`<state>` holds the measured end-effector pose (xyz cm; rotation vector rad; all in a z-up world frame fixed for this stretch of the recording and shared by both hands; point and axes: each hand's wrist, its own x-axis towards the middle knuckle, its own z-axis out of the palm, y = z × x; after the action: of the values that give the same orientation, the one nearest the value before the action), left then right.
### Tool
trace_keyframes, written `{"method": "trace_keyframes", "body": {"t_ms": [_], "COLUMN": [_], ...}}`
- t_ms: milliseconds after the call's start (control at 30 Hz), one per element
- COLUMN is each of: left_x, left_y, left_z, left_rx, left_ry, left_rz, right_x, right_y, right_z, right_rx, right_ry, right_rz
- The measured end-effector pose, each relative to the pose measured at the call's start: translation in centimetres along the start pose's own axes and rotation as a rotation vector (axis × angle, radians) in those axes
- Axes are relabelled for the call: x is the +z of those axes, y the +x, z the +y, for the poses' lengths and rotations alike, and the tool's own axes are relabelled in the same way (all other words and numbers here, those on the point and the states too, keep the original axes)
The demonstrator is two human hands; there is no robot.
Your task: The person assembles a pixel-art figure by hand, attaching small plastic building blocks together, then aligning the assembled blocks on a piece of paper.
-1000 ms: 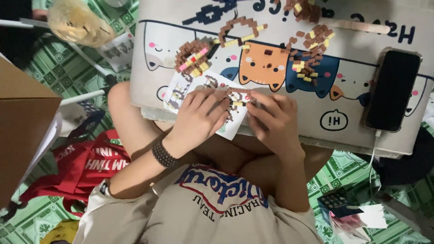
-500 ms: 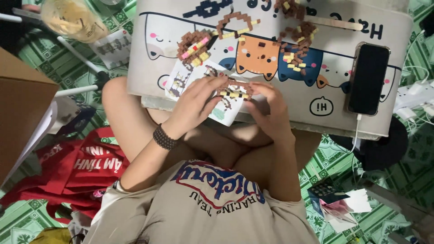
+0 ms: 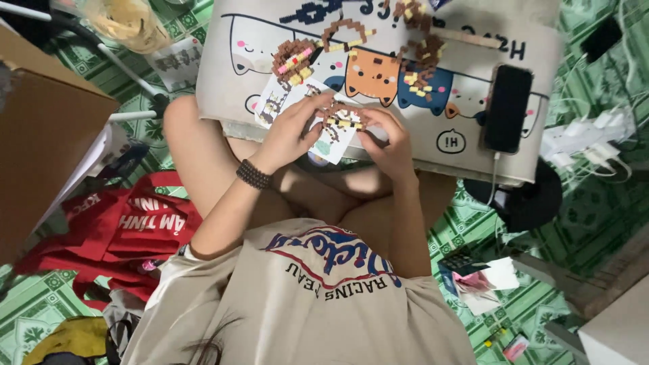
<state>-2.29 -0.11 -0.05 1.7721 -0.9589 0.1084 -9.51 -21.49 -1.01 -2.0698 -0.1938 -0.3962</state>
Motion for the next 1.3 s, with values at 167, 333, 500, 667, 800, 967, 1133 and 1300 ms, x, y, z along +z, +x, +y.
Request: {"method": "trace_keyframes", "body": {"t_ms": [167, 333, 500, 667, 800, 967, 1133, 1300], "left_x": [0.3, 0.4, 0.4, 0.5, 0.6, 0.1, -0.4, -0.5], "left_y": [-0.5, -0.4, -0.4, -0.7, -0.5, -0.2, 0.3, 0.1], "left_z": [-0.4, -0.7, -0.4, -1.0, -1.4, -1.7, -1.5, -1.3], "left_rx": [0.025, 0.063, -0.018, -0.075, -0.105, -0.168, -0.226, -0.188], "left_ry": [0.039, 0.063, -0.017, -0.084, -0.144, -0.246, -0.316, -0.217], "left_rz": [-0.019, -0.042, 0.017, 0.06, 0.122, 0.161, 0.167, 0.163], "right_x": [-0.1, 0.0, 0.2, 0.6, 0.8, 0.7, 0.5, 0.7], "right_y": [-0.4, 0.1, 0.4, 0.3, 0.1, -0.5, -0.3, -0.1], "right_z": [0.2, -0.5, -0.4, 0.3, 0.9, 1.3, 1.2, 1.0], "right_rx": [-0.091, -0.158, -0.141, -0.149, -0.11, 0.024, 0.075, -0.002], "right_ry": [-0.073, -0.127, -0.283, -0.357, -0.348, -0.284, -0.293, -0.373], "right_rz": [0.052, 0.097, 0.197, 0.221, 0.186, 0.186, 0.207, 0.129]}}
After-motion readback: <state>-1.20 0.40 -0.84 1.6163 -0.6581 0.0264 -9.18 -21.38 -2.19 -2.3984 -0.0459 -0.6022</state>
